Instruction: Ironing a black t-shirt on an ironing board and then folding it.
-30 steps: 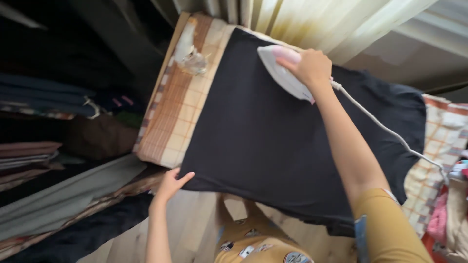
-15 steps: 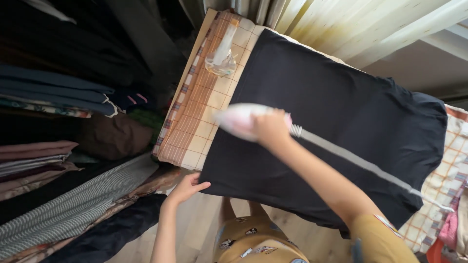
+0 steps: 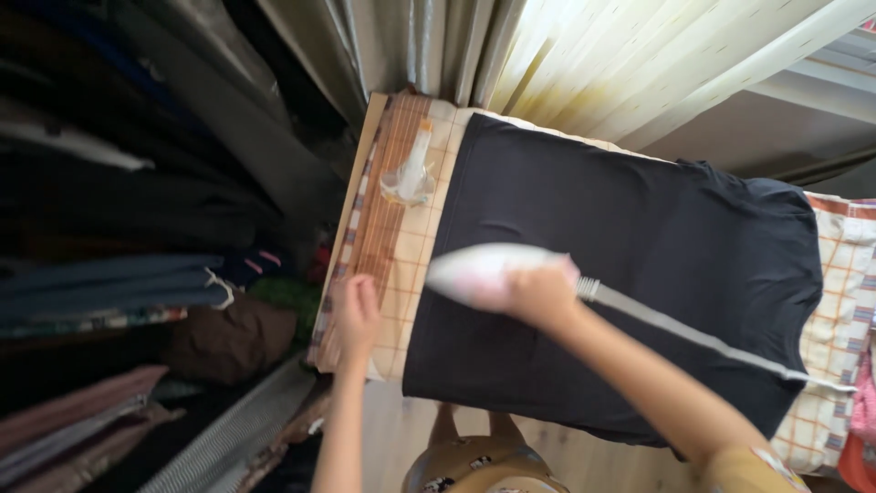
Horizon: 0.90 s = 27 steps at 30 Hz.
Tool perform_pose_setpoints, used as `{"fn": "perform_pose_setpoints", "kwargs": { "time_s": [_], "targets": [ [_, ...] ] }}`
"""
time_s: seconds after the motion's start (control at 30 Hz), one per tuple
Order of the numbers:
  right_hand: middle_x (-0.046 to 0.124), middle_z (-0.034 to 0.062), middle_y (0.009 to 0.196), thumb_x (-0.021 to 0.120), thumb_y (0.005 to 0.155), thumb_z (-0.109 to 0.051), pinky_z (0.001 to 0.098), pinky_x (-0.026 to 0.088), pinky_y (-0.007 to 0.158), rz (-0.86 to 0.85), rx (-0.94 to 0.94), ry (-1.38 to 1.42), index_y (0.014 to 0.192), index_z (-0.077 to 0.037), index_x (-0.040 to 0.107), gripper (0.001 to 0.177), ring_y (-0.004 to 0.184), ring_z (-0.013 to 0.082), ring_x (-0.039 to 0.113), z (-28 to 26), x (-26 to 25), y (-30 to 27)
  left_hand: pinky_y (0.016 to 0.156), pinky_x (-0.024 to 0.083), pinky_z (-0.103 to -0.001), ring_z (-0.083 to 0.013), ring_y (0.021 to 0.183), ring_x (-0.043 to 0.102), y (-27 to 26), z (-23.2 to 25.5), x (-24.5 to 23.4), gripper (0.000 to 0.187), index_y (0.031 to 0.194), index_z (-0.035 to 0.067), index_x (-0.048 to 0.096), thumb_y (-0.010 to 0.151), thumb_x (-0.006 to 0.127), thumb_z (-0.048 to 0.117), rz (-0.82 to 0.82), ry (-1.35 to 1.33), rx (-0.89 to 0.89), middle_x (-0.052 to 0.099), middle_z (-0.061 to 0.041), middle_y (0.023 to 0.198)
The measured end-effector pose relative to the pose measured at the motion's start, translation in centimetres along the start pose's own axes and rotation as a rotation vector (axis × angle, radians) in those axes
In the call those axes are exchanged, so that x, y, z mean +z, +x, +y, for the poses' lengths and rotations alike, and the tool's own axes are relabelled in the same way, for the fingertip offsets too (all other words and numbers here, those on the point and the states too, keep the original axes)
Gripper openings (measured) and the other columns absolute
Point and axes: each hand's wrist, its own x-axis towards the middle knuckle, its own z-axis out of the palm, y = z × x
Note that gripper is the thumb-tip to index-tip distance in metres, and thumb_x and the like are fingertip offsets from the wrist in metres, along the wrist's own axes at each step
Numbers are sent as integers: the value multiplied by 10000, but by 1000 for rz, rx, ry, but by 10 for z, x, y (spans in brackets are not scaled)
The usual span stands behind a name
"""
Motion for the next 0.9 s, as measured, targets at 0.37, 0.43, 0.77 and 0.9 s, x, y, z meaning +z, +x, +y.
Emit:
{"fn": "perform_pose_setpoints", "kwargs": {
  "time_s": [0.37, 0.43, 0.77, 0.9],
  "targets": [
    [682, 157, 637, 658, 832, -829, 452, 542, 550, 196, 567, 18, 776, -64, 771, 775, 577, 349, 689, 126, -14, 185, 920, 421, -469, -324, 976, 605, 18, -8, 36, 129, 1028, 91, 647, 1020, 533, 152, 2, 281, 396, 667, -86, 967],
    [695, 167, 672, 649, 837, -832, 452, 548, 553, 176, 565, 2, 769, -57, 767, 787, 604, 350, 697, 114, -14, 171, 930, 419, -472, -323, 971, 602, 18, -8, 35, 146, 1043, 89, 648, 1027, 521, 160, 1, 255, 392, 662, -89, 960],
    [643, 170, 543, 758, 700, -687, 425, 549, 481, -33, 377, 349, 806, -57, 812, 641, 452, 324, 662, -86, -15, -54, 901, 438, -432, -303, 940, 588, 11, -13, 33, 259, 1094, 43, 619, 1067, 417, 203, 35, 14, 227, 624, -113, 964],
    [659, 150, 564, 749, 810, -691, 428, 541, 534, -336, 240, 366, 731, -86, 770, 610, 511, 333, 664, -96, 1, -134, 907, 435, -428, -302, 928, 581, 12, -2, 30, 265, 1081, 42, 614, 1075, 411, 211, 14, 29, 290, 611, -109, 940]
  ]
}}
